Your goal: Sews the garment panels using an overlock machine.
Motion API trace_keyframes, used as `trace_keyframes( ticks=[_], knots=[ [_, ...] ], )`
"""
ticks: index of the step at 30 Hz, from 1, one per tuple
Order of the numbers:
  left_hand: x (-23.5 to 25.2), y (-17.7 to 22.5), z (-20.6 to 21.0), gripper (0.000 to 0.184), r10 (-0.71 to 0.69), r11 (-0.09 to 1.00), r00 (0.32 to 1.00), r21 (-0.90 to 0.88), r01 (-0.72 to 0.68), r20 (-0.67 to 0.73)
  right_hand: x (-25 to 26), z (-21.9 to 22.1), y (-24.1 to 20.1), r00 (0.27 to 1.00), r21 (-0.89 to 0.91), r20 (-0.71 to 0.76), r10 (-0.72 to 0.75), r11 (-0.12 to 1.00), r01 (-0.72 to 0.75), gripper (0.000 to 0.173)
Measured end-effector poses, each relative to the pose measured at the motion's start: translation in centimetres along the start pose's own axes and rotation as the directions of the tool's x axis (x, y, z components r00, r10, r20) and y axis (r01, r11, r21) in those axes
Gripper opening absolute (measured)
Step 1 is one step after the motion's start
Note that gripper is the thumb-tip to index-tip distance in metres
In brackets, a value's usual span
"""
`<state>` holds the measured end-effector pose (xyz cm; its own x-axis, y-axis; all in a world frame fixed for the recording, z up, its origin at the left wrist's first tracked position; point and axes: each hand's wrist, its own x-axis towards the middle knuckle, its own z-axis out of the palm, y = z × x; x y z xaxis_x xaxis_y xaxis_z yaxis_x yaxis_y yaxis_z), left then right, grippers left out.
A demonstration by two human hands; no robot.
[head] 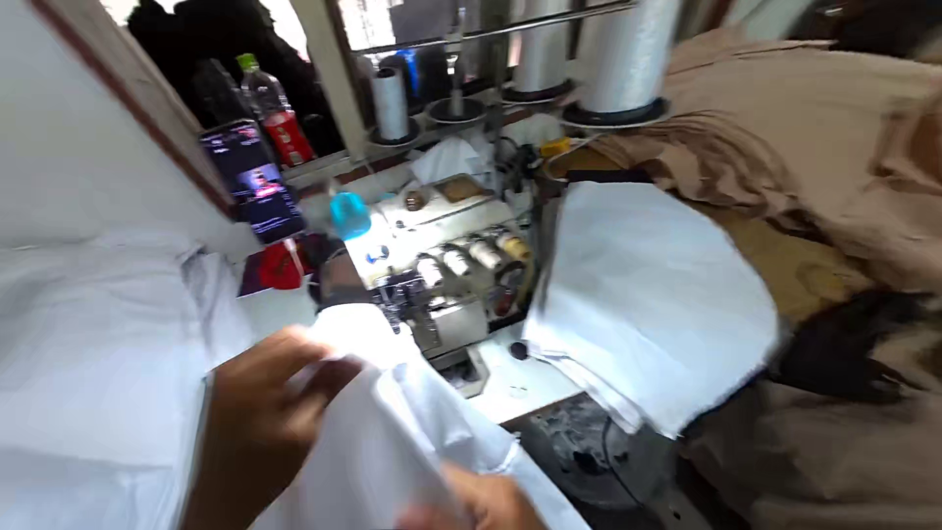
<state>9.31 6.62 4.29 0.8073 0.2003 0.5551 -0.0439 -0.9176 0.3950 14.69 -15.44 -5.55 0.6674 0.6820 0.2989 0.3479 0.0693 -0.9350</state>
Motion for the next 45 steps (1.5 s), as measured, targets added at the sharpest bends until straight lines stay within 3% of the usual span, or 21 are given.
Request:
trace_keyframes(
  ticks=[2,4,5,7,9,11,13,16,18,22,31,35,40,43,45],
  knots=[
    [1.0,-3.9,5.6,0.012,-0.174,0.981,0.985,-0.08,0.174,0.007,2.1,0.0,2.5,0.969,-0.198,-0.195,0.149,0.962,-0.188,0.044],
    [0.9,-6.3,9.2,0.015,-0.363,0.913,0.928,-0.165,0.372,0.086,4.5,0.1,5.5,0.919,-0.21,-0.336,0.206,0.935,-0.286,0.045],
    [0.7,-6.7,9.9,0.014,-0.409,0.885,0.908,-0.203,0.419,0.091,5.8,-0.1,6.1,0.894,-0.153,-0.318,0.316,0.913,-0.377,0.046],
    [0.3,-6.4,10.1,0.017,-0.433,0.846,0.896,-0.3,0.441,0.098,8.5,-0.4,6.0,0.823,-0.041,-0.12,0.555,0.826,-0.563,0.067],
    [-0.7,-5.3,9.5,0.018,-0.415,0.819,0.902,-0.384,0.427,0.119,10.3,0.2,5.3,0.801,0.112,0.044,0.597,0.794,-0.598,0.064],
    [-2.5,-4.0,8.7,0.015,-0.393,0.808,0.915,-0.441,0.391,0.092,11.0,1.2,5.1,0.856,0.305,0.051,0.515,0.808,-0.505,0.04],
    [-4.0,-2.6,7.6,0.013,-0.336,0.84,0.942,-0.448,0.306,0.012,10.9,1.8,4.8,0.911,0.385,0.015,0.412,0.839,-0.385,0.022],
    [-4.3,0.0,5.3,0.012,-0.114,0.907,0.988,-0.416,0.06,-0.105,9.7,1.9,4.1,0.949,0.352,-0.039,0.313,0.893,-0.28,0.016],
    [-4.0,0.5,5.0,0.013,-0.048,0.94,0.989,-0.342,-0.003,-0.14,8.9,2.0,3.2,0.961,0.373,-0.042,0.273,0.897,-0.239,0.012],
    [-4.7,-0.8,6.6,0.011,-0.155,0.971,0.975,-0.206,0.12,-0.16,7.8,2.2,2.6,0.976,0.353,-0.032,0.217,0.916,-0.192,0.012],
    [-5.6,-0.3,6.2,0.009,-0.165,0.981,0.959,-0.142,0.135,-0.23,6.6,2.1,2.2,0.992,0.337,0.024,0.123,0.933,-0.124,0.02],
    [-5.5,-0.7,5.6,0.022,-0.154,0.98,0.986,-0.136,0.143,-0.07,6.4,2.1,2.6,0.998,0.24,0.054,-0.014,0.971,0.001,0.024],
    [-4.2,-1.2,5.1,0.011,-0.249,0.949,0.967,-0.211,0.234,-0.046,6.3,2.9,2.9,0.984,0.186,-0.162,-0.071,0.977,0.101,0.01],
    [-2.9,-2.0,5.0,0.009,-0.34,0.922,0.939,-0.217,0.32,-0.058,7.0,2.6,3.7,0.985,0.096,-0.164,-0.06,0.992,0.076,0.027],
    [-2.5,-2.4,5.4,0.009,-0.356,0.915,0.933,-0.223,0.336,-0.053,7.0,2.7,4.3,0.979,0.059,-0.198,-0.042,0.997,0.054,0.024]
  ],
)
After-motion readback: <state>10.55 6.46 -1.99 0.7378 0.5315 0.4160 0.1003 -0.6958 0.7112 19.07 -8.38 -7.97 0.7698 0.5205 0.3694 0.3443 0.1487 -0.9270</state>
